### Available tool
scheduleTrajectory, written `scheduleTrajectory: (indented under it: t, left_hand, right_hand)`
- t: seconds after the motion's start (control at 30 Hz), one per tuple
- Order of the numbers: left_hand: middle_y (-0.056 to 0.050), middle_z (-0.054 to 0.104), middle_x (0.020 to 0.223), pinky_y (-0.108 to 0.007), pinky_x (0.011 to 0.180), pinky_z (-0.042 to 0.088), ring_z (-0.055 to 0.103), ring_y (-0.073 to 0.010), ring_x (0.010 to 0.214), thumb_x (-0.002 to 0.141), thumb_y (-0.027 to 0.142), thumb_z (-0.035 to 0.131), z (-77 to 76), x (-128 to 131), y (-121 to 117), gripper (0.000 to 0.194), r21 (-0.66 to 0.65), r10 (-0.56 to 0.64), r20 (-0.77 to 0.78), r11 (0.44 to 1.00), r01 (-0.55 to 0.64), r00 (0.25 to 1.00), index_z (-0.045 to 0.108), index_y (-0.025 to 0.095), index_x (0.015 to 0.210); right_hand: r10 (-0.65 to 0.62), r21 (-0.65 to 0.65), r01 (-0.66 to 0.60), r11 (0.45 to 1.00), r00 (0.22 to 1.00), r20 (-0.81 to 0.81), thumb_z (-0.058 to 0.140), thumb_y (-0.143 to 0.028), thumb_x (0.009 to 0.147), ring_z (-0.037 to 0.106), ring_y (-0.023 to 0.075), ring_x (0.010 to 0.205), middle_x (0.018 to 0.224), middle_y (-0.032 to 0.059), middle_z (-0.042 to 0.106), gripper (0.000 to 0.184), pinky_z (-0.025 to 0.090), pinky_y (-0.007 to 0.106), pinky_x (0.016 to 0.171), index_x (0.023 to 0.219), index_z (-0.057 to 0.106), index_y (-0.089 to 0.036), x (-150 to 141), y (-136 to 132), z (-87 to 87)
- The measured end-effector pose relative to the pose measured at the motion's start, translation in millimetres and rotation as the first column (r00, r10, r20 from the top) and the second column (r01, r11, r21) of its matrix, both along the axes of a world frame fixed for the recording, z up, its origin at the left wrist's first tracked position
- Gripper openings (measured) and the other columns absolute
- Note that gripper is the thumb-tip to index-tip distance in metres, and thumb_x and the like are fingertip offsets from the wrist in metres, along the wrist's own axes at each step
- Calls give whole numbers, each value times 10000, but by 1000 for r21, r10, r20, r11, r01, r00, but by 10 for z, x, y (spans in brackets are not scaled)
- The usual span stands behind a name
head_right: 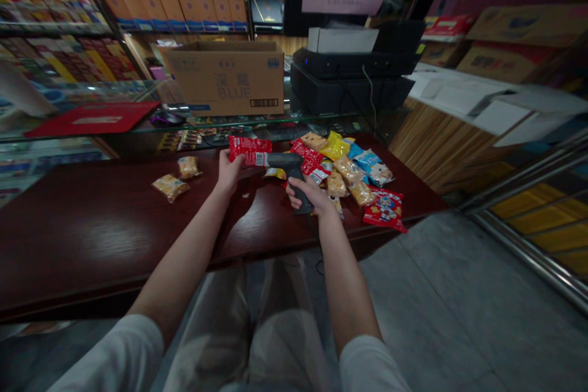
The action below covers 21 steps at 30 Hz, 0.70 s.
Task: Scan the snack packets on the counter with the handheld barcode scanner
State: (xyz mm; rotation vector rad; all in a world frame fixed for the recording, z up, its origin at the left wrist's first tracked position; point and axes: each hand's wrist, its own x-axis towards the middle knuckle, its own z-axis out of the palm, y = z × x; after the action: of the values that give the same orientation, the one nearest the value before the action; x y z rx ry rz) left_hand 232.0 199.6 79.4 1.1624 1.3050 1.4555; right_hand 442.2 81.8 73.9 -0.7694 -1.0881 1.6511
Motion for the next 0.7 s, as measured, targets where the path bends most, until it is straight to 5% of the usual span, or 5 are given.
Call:
scheduleTrajectory:
  t: [0.13, 0.33, 0.43, 0.57, 0.7]
  left_hand:
    - [-149, 668, 1210, -488, 1075, 468, 647, -308, 1169, 813, 202, 600, 78, -237, -6, 362, 35, 118, -446, 993, -114, 887, 515, 178, 1164]
    - [-353, 351, 1539, -634, 1138, 316, 395, -466, 1426, 825, 164, 547, 82, -401, -78, 650, 85, 236, -832, 948, -305, 502, 417, 3, 1441]
    - [-275, 329, 1594, -565, 1215, 219, 280, -383, 1511, 871, 190, 506, 22, -326, -100, 630, 206, 229, -891, 973, -102, 393, 437, 63, 1484]
    - [-196, 435, 1565, -551, 1227, 187, 342, -341, 1488, 954, 382, 465, -91, -198, -120, 510, 86, 16, -954, 971, 222, 298, 572, 179, 1410]
    - [-201, 437, 1570, -638, 1209, 113, 306, -386, 1504, 962, 480, 446, -193, -184, -109, 552, 27, -3, -960, 994, 105, 279, 580, 182, 1406]
  right_hand:
    - [-10, 6, 10, 1000, 1000, -8, 761, -449, 795, 366, 39, 342, 586, -103, 520, 409, 315, 176, 359, 889, 432, -225, -8, -10, 16]
    - [5, -1, -5, 1000, 1000, -7, 761, -457, 791, 368, 37, 347, 587, -103, 523, 415, 318, 174, 361, 876, 429, -222, -9, -10, 21]
    - [5, 1, -5, 1000, 1000, -2, 757, -453, 796, 372, 36, 343, 585, -101, 525, 408, 320, 173, 362, 873, 429, -223, -7, -5, 11]
    - [1, 2, -1, 1000, 1000, 0, 749, -443, 804, 371, 37, 342, 592, -98, 525, 392, 317, 173, 359, 901, 440, -221, -2, -5, -1]
    - [8, 2, -8, 1000, 1000, 1, 747, -457, 803, 372, 39, 345, 599, -96, 524, 402, 329, 178, 363, 918, 445, -218, 8, -4, -5]
